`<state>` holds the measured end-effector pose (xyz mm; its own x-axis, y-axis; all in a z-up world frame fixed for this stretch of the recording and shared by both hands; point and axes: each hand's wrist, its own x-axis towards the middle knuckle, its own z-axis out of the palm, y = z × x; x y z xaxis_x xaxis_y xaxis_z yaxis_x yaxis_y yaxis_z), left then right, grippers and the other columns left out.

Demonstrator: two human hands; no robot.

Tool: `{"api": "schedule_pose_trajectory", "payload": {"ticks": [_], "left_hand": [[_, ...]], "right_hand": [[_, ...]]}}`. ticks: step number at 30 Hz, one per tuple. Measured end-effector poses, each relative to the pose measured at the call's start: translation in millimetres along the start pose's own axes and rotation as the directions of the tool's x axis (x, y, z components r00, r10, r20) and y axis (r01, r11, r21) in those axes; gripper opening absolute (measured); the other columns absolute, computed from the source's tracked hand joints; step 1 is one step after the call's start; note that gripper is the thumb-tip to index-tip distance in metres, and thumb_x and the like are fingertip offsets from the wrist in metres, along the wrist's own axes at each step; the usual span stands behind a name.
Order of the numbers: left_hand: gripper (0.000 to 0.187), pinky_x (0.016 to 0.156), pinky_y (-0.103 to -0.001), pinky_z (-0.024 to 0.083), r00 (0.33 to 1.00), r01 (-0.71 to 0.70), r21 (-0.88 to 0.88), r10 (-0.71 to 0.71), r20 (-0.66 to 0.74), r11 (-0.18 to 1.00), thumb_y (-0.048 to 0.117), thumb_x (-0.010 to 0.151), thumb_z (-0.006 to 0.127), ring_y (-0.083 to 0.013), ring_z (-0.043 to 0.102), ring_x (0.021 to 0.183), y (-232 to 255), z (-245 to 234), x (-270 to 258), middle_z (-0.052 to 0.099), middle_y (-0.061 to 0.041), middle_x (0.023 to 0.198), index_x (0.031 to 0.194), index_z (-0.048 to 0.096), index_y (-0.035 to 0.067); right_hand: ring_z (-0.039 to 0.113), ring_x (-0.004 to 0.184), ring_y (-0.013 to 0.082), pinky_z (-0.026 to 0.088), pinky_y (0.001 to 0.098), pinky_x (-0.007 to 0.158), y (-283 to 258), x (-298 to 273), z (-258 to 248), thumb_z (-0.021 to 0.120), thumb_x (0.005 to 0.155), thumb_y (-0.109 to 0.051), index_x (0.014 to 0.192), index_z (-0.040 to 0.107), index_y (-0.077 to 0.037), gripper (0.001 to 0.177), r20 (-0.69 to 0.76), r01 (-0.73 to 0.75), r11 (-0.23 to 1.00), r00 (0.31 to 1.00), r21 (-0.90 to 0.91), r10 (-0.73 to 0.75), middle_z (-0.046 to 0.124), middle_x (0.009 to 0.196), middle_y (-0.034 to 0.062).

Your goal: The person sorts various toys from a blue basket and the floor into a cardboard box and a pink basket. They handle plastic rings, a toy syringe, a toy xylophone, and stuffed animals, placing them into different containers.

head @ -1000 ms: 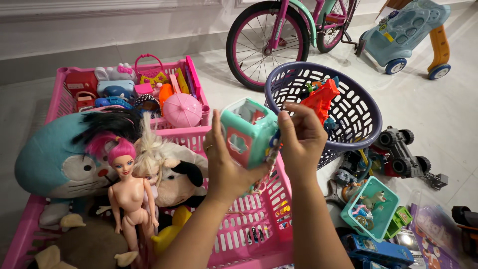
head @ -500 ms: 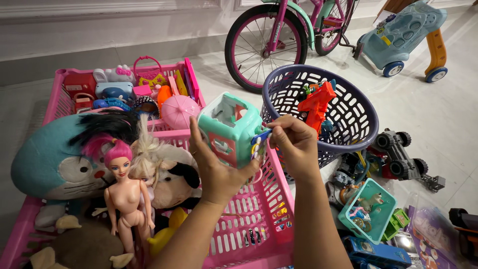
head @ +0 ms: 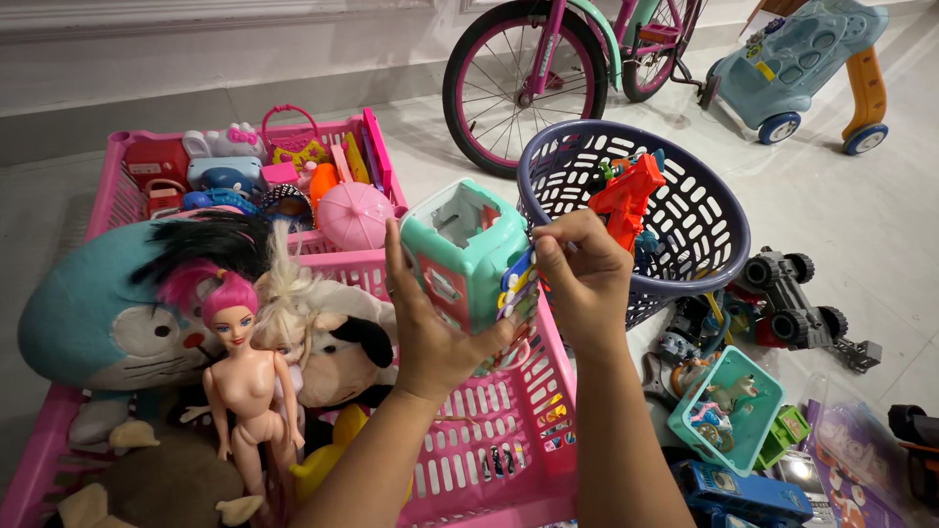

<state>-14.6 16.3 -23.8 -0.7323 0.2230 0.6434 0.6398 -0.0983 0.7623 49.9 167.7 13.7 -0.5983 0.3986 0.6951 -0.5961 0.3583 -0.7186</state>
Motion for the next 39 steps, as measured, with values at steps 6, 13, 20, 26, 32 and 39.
{"api": "schedule_pose_trajectory", "payload": {"ticks": [6,13,20,26,32,39], "left_hand": [[0.122,0.111,-0.043,0.041,0.983,0.176,-0.414,-0.133,0.13,0.893,0.026,0.068,0.081,-0.0303,0.044,0.134,-3.6,3.6,4.7,0.035,-0.02,0.146,0.155,-0.001,0.002],[0.09,0.09,-0.035,0.052,0.79,0.613,-0.565,-0.453,0.414,0.552,0.025,0.074,0.072,-0.0217,0.06,0.108,-21.2,11.3,7.6,0.057,-0.013,0.122,0.148,0.023,0.007],[0.07,0.086,-0.04,0.053,0.427,0.9,-0.307,-0.763,0.485,0.308,0.034,0.073,0.067,-0.0214,0.062,0.105,-39.4,25.6,-11.2,0.06,-0.009,0.118,0.135,0.036,0.019],[0.099,0.103,-0.046,0.04,0.307,0.949,-0.069,-0.847,0.434,0.308,0.041,0.078,0.06,-0.0278,0.046,0.131,-73.7,35.5,-21.8,0.043,-0.012,0.146,0.154,-0.002,0.024],[0.082,0.116,-0.047,0.018,0.812,0.475,0.099,-0.479,0.335,0.874,0.031,0.091,0.053,-0.0404,0.012,0.148,-106.6,46.8,-32.3,0.016,-0.025,0.159,0.157,0.004,0.022],[0.065,0.115,-0.045,0.023,0.82,0.394,0.1,-0.398,0.411,0.914,0.027,0.094,0.046,-0.0426,0.009,0.148,-100.5,37.9,-31.7,0.023,-0.026,0.156,0.153,0.022,0.033]], "right_hand": [[0.057,0.083,0.0047,0.047,0.0201,0.074,2.9,3.3,12.5,0.063,0.096,-0.006,0.099,0.063,-0.002,0.006,-0.088,-0.218,0.975,0.971,0.043,0.221,0.062,0.092,-0.0006],[0.05,0.069,0.0026,0.04,0.0183,0.061,20.5,6.3,1.3,0.057,0.099,-0.018,0.095,0.066,-0.001,0.02,-0.179,-0.4,0.907,0.91,-0.132,0.375,0.061,0.079,-0.003],[0.056,0.071,0.0044,0.046,0.0212,0.064,36.4,1.6,-6.8,0.064,0.094,-0.018,0.091,0.066,0.002,0.02,-0.23,-0.335,0.869,0.936,-0.364,0.265,0.065,0.078,-0.0003],[0.058,0.067,0.0089,0.049,0.025,0.063,38.8,-2.4,-0.7,0.067,0.09,-0.02,0.093,0.071,-0.001,0.019,-0.147,-0.352,0.757,0.934,-0.55,0.327,0.066,0.073,0.0039],[0.067,0.08,0.0205,0.053,0.0317,0.071,38.6,-7.6,10.7,0.068,0.082,-0.018,0.102,0.07,-0.004,0.024,-0.05,-0.287,0.691,0.938,-0.663,0.342,0.068,0.09,0.0115],[0.066,0.099,0.0348,0.051,0.0395,0.085,42.7,-13.9,22.5,0.067,0.083,-0.016,0.109,0.07,-0.004,0.029,0.163,-0.121,0.671,0.924,-0.732,0.345,0.068,0.113,0.0157]]}}
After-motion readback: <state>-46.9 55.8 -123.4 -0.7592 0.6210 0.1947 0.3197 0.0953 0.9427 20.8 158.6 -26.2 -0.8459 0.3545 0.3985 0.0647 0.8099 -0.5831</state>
